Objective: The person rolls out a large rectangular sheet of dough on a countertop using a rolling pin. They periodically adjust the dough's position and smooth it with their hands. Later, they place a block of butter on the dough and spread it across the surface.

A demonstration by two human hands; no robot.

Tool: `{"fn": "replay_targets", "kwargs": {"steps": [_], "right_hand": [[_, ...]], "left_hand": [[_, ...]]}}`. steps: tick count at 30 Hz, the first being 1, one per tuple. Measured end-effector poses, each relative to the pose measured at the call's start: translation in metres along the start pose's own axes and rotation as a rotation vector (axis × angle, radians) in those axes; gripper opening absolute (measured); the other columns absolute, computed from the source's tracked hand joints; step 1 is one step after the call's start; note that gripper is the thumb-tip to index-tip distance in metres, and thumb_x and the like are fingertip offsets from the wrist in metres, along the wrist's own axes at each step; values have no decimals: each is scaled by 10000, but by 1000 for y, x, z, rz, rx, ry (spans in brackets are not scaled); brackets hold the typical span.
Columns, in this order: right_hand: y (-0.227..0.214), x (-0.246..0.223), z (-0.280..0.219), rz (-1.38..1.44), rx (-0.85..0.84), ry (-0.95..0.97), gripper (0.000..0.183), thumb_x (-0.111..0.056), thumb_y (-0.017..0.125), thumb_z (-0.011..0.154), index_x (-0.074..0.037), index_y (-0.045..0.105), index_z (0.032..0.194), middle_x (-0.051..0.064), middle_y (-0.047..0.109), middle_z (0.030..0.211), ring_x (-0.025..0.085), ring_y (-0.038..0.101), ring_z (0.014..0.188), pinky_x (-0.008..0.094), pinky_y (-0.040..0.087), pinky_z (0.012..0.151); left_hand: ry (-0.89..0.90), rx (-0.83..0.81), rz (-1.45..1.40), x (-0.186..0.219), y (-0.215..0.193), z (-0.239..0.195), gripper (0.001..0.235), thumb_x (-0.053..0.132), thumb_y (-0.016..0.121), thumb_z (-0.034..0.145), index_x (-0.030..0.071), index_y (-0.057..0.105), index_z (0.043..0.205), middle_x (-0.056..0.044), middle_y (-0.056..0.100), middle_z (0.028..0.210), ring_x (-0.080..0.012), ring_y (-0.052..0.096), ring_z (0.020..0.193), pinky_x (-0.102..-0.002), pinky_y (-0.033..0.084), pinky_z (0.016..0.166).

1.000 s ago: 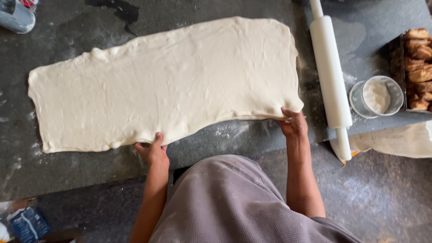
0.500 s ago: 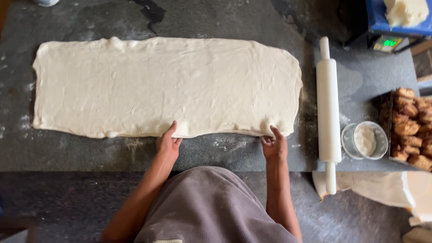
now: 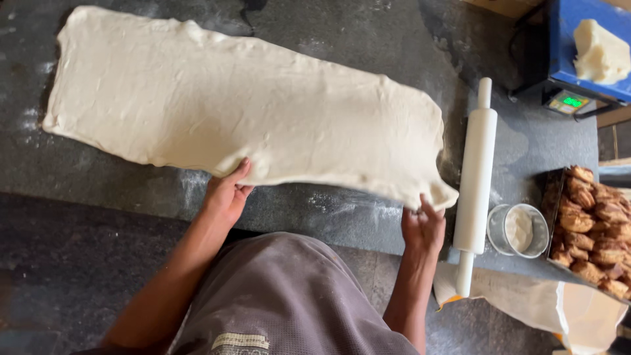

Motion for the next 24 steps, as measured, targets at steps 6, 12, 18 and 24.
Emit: {"fn": "replay_targets", "kwargs": {"steps": [6,12,18,24], "right_hand": [[-80,69,8,-315,286,318,392,-15,663,888,7,549,1262,100,571,944,206,557,803,396,587,749],[-126,78,46,-340,420,294,409,-184,682,949,46,478,1219,153,479,951,262,505,825,519,539,885],[-89,83,3,-286,185,235,486,-173,620,968,24,452,1379,163,521,1261,302,568,1101,540,516,1006],[-31,126,-61,-285,157,295,591,-173,499,980,77,322,1485,259,398,1548,432,487,1398,582,445,1103]], "left_hand": [[-248,112,83,-31,-64,-5,434,237,719,920,64,601,1300,-92,682,1271,-246,644,1190,-445,525,1041],[-50,208,-155,49,-111,41,742,488,755,857,40,526,1403,-139,605,1407,-307,589,1281,-482,445,1103],[80,307,-261,149,-153,74,754,502,783,801,67,564,1378,-117,624,1400,-311,588,1311,-504,443,1114],[179,273,-233,212,-195,111,677,468,755,852,76,589,1378,-110,671,1365,-304,639,1263,-503,527,1043]]}}
Point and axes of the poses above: each hand's wrist, its own z-axis towards the middle knuckle, its own y-axis out of the palm, x = y × z, the point moved 6 cm from there along z, towards the middle knuckle
